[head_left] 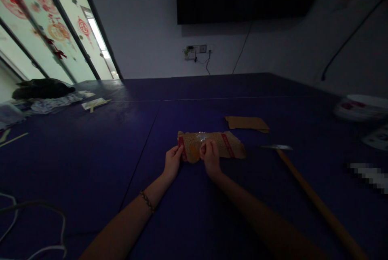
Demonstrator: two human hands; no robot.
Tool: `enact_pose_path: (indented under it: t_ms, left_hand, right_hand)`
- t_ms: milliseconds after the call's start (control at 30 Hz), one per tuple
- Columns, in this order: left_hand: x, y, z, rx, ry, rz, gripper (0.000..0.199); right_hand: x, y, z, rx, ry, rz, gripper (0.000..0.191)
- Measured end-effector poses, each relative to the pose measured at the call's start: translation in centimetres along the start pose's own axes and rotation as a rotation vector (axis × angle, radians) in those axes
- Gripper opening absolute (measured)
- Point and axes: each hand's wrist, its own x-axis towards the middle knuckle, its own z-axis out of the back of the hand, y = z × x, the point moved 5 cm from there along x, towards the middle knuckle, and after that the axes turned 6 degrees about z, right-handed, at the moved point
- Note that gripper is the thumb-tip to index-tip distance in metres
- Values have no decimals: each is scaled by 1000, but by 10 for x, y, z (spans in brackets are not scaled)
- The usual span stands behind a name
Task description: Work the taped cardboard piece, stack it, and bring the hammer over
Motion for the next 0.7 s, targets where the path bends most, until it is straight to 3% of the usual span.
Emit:
enact_pose_path:
  t_ms: [167, 300, 500, 700]
  left_hand:
    - [-1, -1, 0, -27, -29, -6, 34]
    - [-1, -1, 0, -18, -44, -5, 34]
    - [-1, -2, -1, -17, -35, 1, 35]
    - [-1, -1, 0, -31, -12, -5, 31]
  right_hand:
    - [13, -5, 2, 282, 76, -148, 26]
    - [17, -3, 4, 334, 109, -194, 25]
    - [13, -4, -2, 129, 118, -160, 23]
    - [2, 4, -8, -233, 202, 29, 9]
